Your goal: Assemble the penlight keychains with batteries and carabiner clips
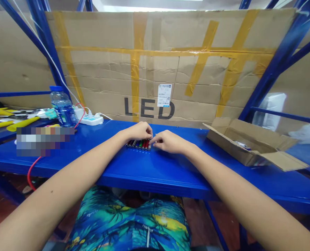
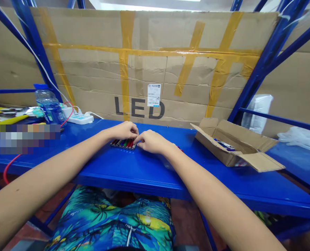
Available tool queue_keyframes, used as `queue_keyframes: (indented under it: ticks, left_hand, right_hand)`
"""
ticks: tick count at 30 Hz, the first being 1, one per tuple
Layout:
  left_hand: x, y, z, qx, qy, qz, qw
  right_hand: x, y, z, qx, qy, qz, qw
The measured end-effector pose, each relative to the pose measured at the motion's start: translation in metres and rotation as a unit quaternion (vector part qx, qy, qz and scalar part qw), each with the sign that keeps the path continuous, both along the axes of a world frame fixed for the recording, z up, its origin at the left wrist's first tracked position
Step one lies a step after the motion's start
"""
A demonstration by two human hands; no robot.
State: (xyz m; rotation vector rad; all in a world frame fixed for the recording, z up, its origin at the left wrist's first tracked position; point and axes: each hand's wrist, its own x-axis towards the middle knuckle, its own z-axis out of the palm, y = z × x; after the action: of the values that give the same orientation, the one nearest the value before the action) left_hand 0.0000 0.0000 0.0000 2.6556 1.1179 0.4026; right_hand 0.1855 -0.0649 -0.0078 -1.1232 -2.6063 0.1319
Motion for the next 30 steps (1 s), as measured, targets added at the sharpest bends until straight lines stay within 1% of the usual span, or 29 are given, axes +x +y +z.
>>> queue_keyframes:
  ticks: [6,13,16,20,22,24,26,30]
  left_hand:
    - [-0.001,0.003,-0.001,0.005,0.003,-0.016,1.0]
    - [-0.002,0.004,-0.002,0.014,0.009,-0.026,1.0]
    - [-0.001,0.002,-0.002,0.022,0.009,-0.027,0.999]
    - [0.0,0.001,-0.001,0.028,0.014,-0.034,0.999]
    - [-0.001,0.001,0.0,0.024,0.019,-0.044,0.999]
    - [-0.001,0.0,0.001,0.017,0.026,-0.054,0.998]
    - [-0.001,-0.001,0.002,0.014,0.033,-0.061,0.997]
    - [-0.001,-0.006,0.005,0.043,0.054,-0.07,0.995]
  right_hand:
    - [-0.001,-0.005,0.004,-0.017,0.016,0.009,1.0]
    - [0.003,-0.014,0.011,-0.079,0.024,0.035,0.996]
    - [-0.001,-0.018,0.012,-0.07,0.007,0.007,0.998]
    - [-0.01,-0.022,0.011,-0.01,-0.047,-0.067,0.997]
    - [-0.013,-0.023,0.01,0.004,-0.065,-0.092,0.994]
    - [-0.014,-0.025,0.01,0.002,-0.073,-0.107,0.992]
    - [-0.013,-0.026,0.011,-0.013,-0.074,-0.108,0.991]
    - [-0.004,-0.025,0.015,-0.058,-0.066,-0.101,0.991]
